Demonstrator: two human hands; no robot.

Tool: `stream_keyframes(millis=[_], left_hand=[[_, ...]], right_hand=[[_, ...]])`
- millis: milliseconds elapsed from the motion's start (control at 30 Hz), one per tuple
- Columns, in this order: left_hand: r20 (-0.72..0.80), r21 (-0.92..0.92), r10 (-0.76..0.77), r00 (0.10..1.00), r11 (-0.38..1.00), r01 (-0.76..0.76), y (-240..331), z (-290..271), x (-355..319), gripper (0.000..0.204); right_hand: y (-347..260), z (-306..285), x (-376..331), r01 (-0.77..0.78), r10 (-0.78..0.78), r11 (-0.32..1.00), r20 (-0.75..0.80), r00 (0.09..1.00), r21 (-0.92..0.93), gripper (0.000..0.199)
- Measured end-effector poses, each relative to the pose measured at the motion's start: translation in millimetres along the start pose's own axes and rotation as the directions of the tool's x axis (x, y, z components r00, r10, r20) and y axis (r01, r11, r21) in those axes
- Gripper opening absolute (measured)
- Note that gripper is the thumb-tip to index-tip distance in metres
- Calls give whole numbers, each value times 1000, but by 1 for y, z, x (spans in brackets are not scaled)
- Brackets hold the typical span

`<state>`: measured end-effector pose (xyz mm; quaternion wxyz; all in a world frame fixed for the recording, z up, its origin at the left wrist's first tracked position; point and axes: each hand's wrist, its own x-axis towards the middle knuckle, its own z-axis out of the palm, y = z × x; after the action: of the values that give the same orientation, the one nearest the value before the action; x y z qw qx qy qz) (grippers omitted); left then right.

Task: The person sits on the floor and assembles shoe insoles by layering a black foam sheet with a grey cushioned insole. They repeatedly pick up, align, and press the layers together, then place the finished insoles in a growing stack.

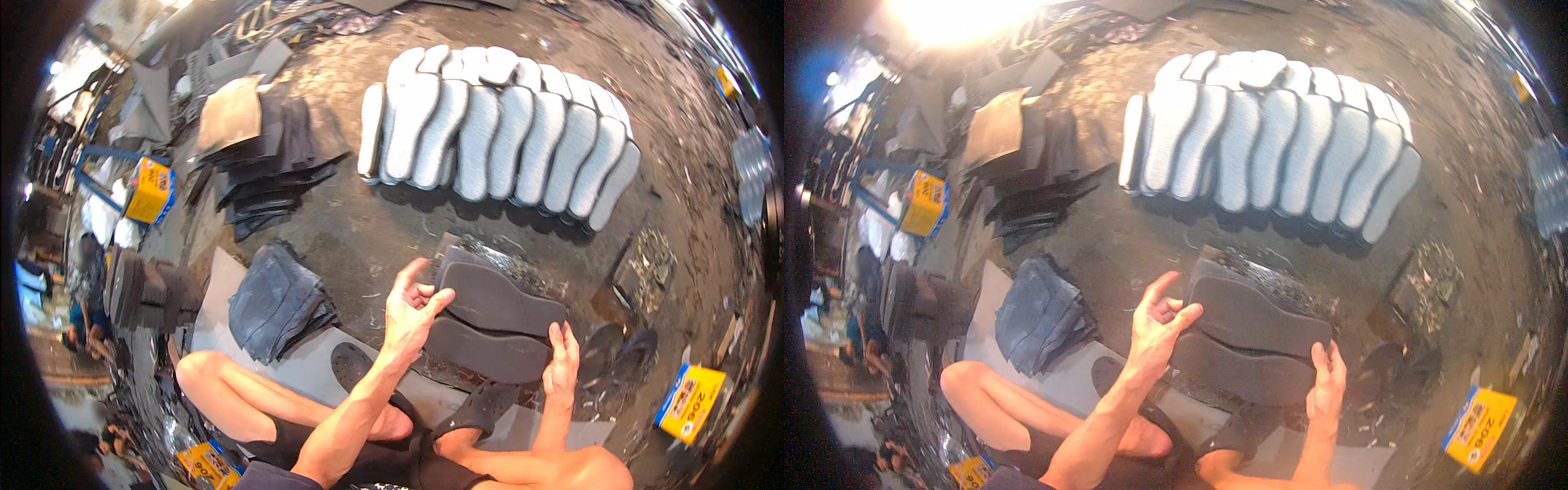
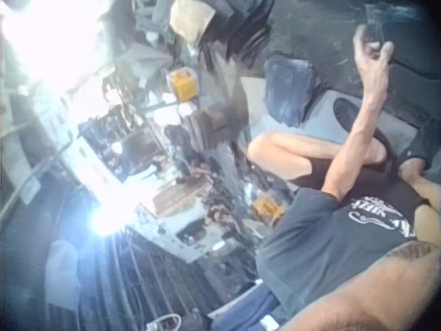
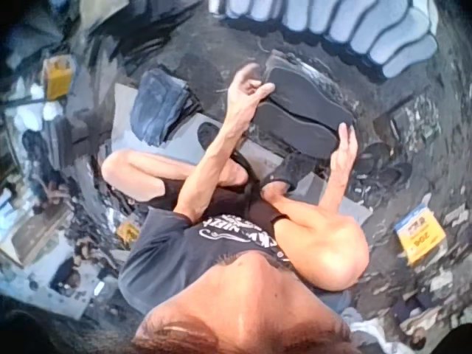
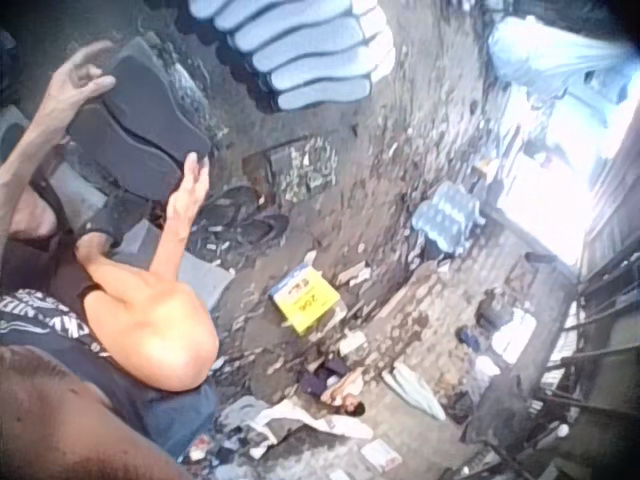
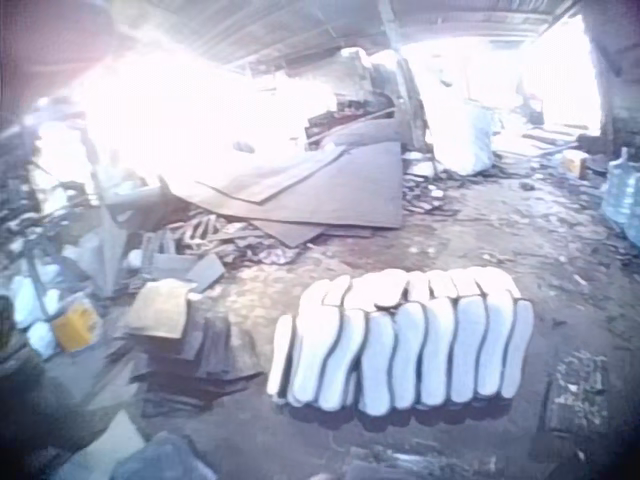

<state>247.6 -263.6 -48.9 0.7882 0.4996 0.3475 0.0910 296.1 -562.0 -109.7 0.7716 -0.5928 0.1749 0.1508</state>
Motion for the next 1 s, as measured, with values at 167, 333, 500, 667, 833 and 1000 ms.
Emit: stream_keyframes(millis=[167,333,500,667,833,1000], left_hand=[[98,-99,64,993,994,-54,56,-47,-19,27],[15,453,710,704,623,-638,169,-92,-18,24],[312,812,944,105,-208,-546,311,-169,56,25],[216,927,951,220,-129,-353,323,-272,123,41],[-44,994,620,783,104,-26,165,-340,107,44],[-183,974,507,843,212,84,90,-351,38,59]], right_hand=[[8,20,17,-31,33,999,210,977,-13,34],[-26,98,6,248,-150,867,247,957,-432,30],[-13,92,-7,171,8,860,348,937,-480,26],[16,89,-24,141,68,844,365,928,-518,23],[24,94,-30,138,76,831,356,932,-539,23],[32,103,-32,176,98,780,395,914,-601,23]])
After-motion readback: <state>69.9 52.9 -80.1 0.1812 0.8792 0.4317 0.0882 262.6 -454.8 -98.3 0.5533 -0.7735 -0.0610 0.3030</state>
